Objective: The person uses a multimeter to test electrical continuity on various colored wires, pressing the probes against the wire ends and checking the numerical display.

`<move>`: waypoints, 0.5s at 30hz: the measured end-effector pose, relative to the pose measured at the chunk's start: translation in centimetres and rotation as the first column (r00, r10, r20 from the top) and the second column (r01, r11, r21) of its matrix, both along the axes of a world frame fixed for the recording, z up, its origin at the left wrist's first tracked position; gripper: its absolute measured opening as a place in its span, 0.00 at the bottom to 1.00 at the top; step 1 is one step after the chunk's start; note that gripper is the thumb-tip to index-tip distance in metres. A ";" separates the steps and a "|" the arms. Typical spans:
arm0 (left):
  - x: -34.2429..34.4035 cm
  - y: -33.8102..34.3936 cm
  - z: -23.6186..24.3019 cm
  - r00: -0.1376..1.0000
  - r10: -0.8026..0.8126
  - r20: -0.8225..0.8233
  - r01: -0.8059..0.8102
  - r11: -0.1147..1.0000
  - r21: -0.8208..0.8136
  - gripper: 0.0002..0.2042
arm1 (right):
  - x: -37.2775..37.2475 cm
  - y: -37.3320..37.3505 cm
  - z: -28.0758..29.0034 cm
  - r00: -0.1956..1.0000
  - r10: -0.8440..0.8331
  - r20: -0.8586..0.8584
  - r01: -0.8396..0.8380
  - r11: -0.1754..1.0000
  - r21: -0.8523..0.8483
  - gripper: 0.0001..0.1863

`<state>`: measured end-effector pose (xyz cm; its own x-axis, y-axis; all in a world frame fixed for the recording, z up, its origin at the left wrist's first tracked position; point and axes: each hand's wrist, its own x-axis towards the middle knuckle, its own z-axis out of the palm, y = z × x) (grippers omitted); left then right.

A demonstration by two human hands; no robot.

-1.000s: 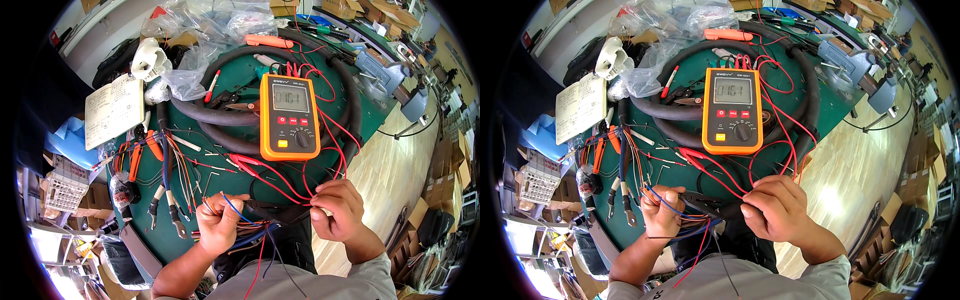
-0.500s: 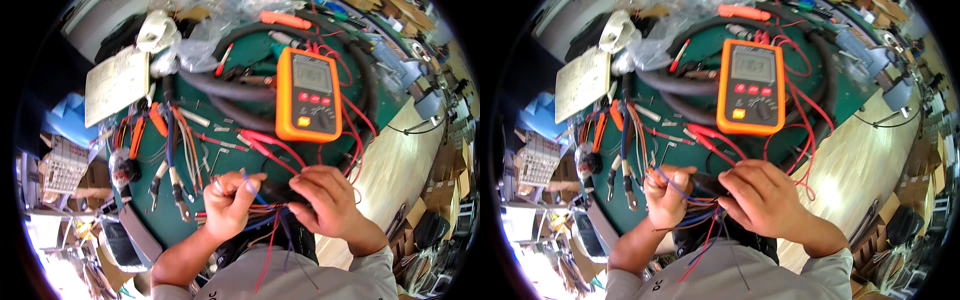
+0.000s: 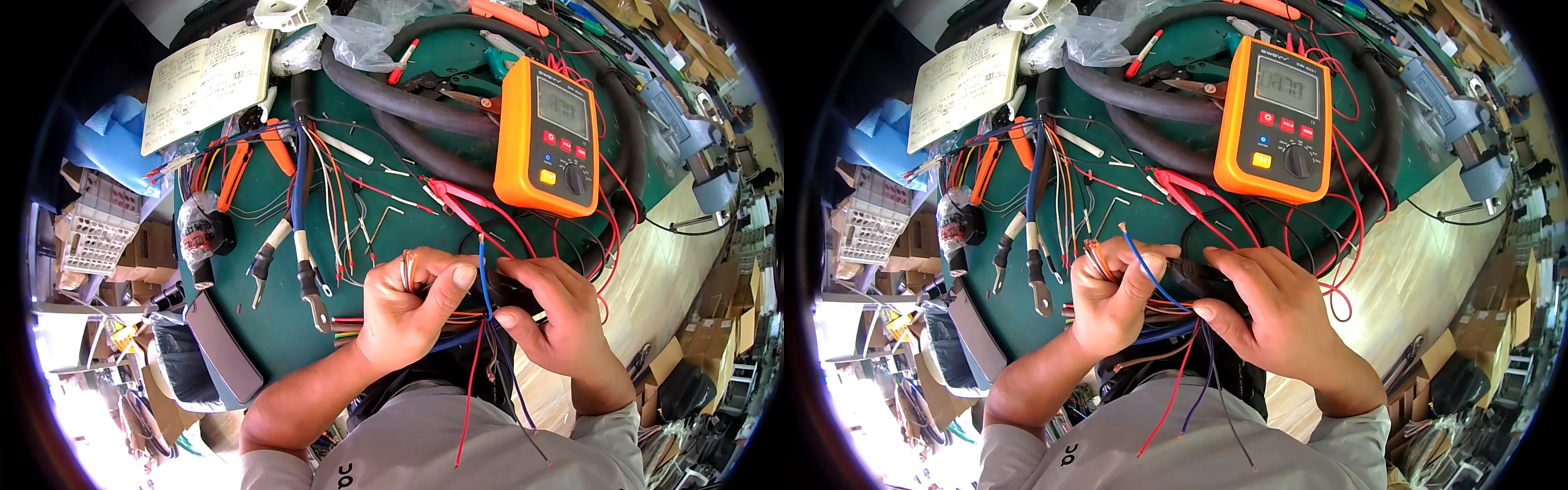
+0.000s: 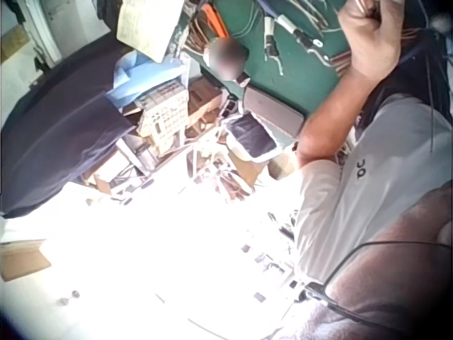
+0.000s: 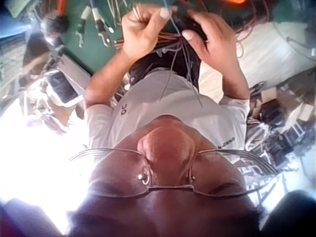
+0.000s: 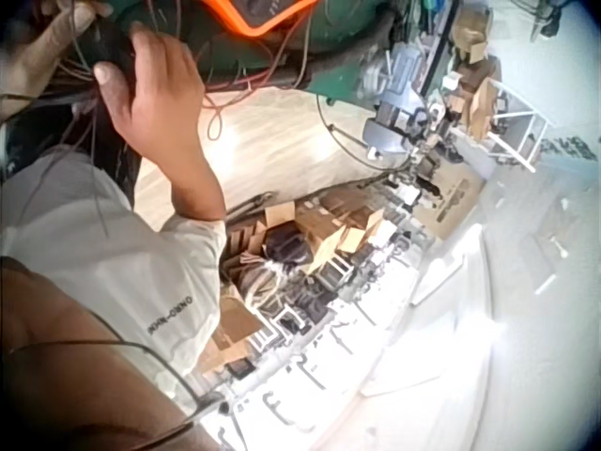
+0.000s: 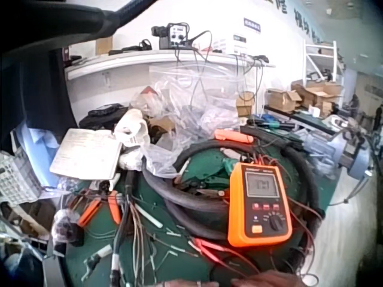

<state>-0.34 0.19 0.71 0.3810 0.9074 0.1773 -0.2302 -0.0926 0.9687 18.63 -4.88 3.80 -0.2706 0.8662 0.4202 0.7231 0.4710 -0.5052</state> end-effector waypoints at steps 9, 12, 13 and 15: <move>0.3 0.1 -0.5 0.998 0.040 0.043 -0.042 0.998 0.036 0.06 | -0.2 0.1 0.1 0.999 -0.018 -0.027 0.016 0.997 -0.079 0.23; 0.2 0.0 -0.3 0.999 0.040 0.023 -0.041 0.999 0.009 0.07 | -0.1 0.1 0.0 0.999 -0.024 -0.036 0.020 0.994 -0.104 0.22; 0.2 0.0 -0.3 0.999 0.042 0.017 -0.042 0.999 0.001 0.07 | -0.2 0.1 0.0 0.999 -0.026 -0.032 0.023 0.995 -0.093 0.22; 0.0 -0.1 -0.2 0.999 0.035 -0.019 -0.036 0.999 -0.024 0.07 | -0.2 0.0 -0.1 0.999 -0.029 -0.022 0.027 0.997 -0.070 0.22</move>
